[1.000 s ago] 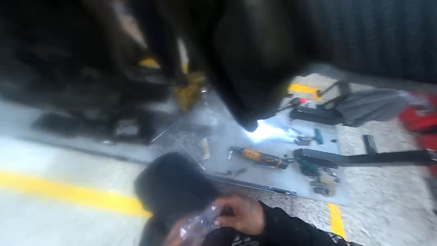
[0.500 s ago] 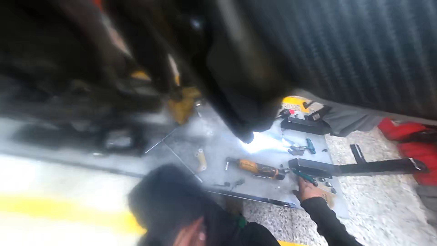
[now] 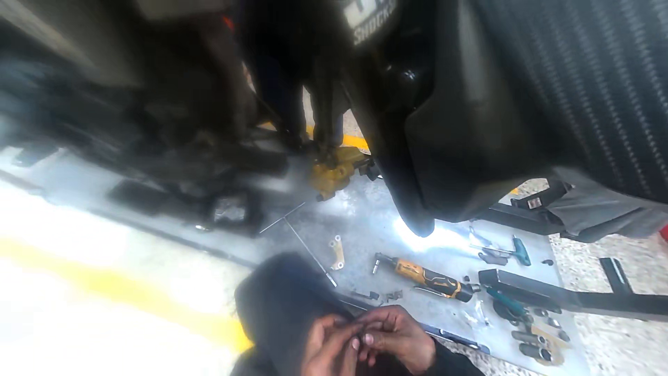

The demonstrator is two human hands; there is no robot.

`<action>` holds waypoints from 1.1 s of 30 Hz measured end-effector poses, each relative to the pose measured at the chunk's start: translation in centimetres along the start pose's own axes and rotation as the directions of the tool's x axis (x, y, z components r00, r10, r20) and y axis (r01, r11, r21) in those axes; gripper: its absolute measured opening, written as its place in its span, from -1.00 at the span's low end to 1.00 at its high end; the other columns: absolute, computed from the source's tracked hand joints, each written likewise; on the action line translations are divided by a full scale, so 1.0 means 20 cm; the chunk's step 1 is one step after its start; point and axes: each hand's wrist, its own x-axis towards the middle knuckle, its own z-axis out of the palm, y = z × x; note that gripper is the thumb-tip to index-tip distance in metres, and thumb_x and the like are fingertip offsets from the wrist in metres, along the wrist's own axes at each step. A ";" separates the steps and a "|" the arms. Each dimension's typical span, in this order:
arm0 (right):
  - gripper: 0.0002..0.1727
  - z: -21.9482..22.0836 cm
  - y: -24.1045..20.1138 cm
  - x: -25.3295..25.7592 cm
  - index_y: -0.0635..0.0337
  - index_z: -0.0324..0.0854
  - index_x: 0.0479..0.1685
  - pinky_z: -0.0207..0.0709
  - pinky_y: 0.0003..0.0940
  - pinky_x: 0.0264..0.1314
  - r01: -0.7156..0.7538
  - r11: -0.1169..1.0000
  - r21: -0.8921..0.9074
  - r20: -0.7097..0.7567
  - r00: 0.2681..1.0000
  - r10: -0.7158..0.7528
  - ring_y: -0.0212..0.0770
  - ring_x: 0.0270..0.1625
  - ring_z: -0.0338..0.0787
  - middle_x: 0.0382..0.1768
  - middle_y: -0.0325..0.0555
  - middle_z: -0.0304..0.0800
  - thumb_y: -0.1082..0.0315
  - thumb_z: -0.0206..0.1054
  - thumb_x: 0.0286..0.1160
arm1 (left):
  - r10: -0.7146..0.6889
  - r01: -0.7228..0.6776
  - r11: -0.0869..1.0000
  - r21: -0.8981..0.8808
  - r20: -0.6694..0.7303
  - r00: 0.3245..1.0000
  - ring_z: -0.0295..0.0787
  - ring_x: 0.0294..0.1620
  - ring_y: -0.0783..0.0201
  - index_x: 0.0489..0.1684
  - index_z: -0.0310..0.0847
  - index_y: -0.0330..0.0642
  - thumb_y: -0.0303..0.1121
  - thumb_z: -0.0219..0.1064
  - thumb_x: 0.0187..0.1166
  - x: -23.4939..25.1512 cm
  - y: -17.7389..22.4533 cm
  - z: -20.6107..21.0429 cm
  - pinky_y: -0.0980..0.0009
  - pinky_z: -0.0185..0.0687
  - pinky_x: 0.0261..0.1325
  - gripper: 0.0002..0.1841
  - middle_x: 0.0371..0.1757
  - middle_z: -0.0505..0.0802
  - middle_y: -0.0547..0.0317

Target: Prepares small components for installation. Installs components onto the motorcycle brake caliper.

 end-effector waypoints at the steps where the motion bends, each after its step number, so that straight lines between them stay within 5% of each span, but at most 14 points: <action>1: -0.70 0.01 -0.01 0.03 0.31 0.71 0.17 0.84 -0.24 -0.18 0.010 1.000 0.005 -0.073 0.997 -0.010 -0.20 -0.24 0.92 -0.18 -0.08 0.93 0.44 0.41 0.49 | 0.022 -0.022 0.999 0.026 -0.011 1.000 0.75 0.20 0.28 0.08 0.85 -0.26 -0.50 0.45 0.42 0.05 0.02 -0.03 0.40 0.76 0.24 -0.72 0.20 0.77 -0.08; 4: -0.58 0.02 -0.13 0.19 0.41 0.54 0.33 0.82 -0.22 -0.08 0.133 0.988 -0.075 -0.347 0.926 -0.151 -0.14 -0.15 0.90 -0.09 0.02 0.89 0.54 0.37 0.47 | 0.138 -0.119 0.982 0.148 -0.124 0.983 0.70 0.38 0.12 0.46 0.56 -0.34 -0.27 0.55 0.34 0.32 0.15 -0.13 0.16 0.74 0.33 -0.36 0.41 0.70 -0.16; 6: -0.67 0.04 -0.21 0.34 0.40 0.69 0.19 0.80 -0.27 -0.13 0.264 0.953 -0.149 -0.498 0.812 -0.303 -0.16 -0.19 0.88 -0.12 0.05 0.90 0.60 0.39 0.43 | 0.237 -0.200 0.964 0.176 -0.226 0.945 0.64 0.47 0.09 0.60 0.37 -0.32 -0.21 0.66 0.17 0.58 0.27 -0.14 0.08 0.67 0.41 -0.11 0.50 0.64 -0.16; 10: -0.77 0.13 -0.33 0.49 0.18 0.73 0.10 0.70 -0.39 -0.27 0.434 0.896 -0.091 -0.518 0.748 -0.415 -0.24 -0.27 0.78 -0.11 -0.03 0.83 0.51 0.37 0.52 | 0.334 -0.305 0.939 0.156 -0.215 0.918 0.42 0.66 0.11 0.87 -0.10 -0.19 -0.18 0.79 0.00 1.06 0.43 -0.07 0.14 0.43 0.65 0.29 0.70 0.42 -0.16; 15: -0.72 0.14 -0.36 0.51 0.28 0.75 0.05 0.68 -0.40 -0.33 0.520 0.852 -0.062 -0.545 0.698 -0.465 -0.26 -0.42 0.72 -0.18 0.07 0.83 0.58 0.44 0.36 | 0.337 -0.267 0.888 0.374 -0.138 0.931 0.75 0.28 0.00 0.57 0.43 -0.27 -0.27 0.61 0.17 1.09 0.44 -0.09 -0.06 0.68 0.32 -0.18 0.34 0.74 -0.14; 20: -0.61 0.22 -0.40 0.49 0.14 0.82 0.07 0.77 -0.45 -0.16 0.673 0.736 -0.079 -0.414 0.649 -0.638 -0.33 -0.22 0.84 -0.12 -0.08 0.90 0.49 0.64 0.17 | 0.301 -0.245 0.842 0.481 -0.042 0.953 0.80 -0.08 0.30 0.64 0.47 -0.04 -0.08 0.46 0.15 0.83 0.59 -0.37 0.14 0.80 -0.13 -0.17 0.15 0.81 0.17; 26: -0.69 0.35 -0.53 0.46 0.12 0.83 0.06 0.76 -0.47 -0.05 0.789 0.614 -0.014 -0.282 0.586 -0.760 -0.37 -0.15 0.83 -0.08 -0.08 0.88 0.43 0.61 0.30 | 0.274 -0.275 0.729 0.627 0.100 0.956 0.81 -0.13 0.29 0.66 0.47 0.00 0.04 0.44 0.14 0.83 0.69 -0.51 0.09 0.78 -0.15 -0.13 0.12 0.85 0.21; 33: -0.68 0.36 -0.57 0.45 0.19 0.84 0.00 0.80 -0.44 -0.07 0.794 0.598 -0.109 -0.269 0.555 -0.787 -0.33 -0.20 0.85 -0.15 -0.05 0.90 0.50 0.65 0.20 | 0.276 -0.281 0.750 0.598 0.104 0.956 0.80 -0.12 0.39 0.65 0.48 -0.01 -0.02 0.45 0.11 0.84 0.68 -0.48 0.19 0.80 -0.13 -0.13 0.10 0.84 0.27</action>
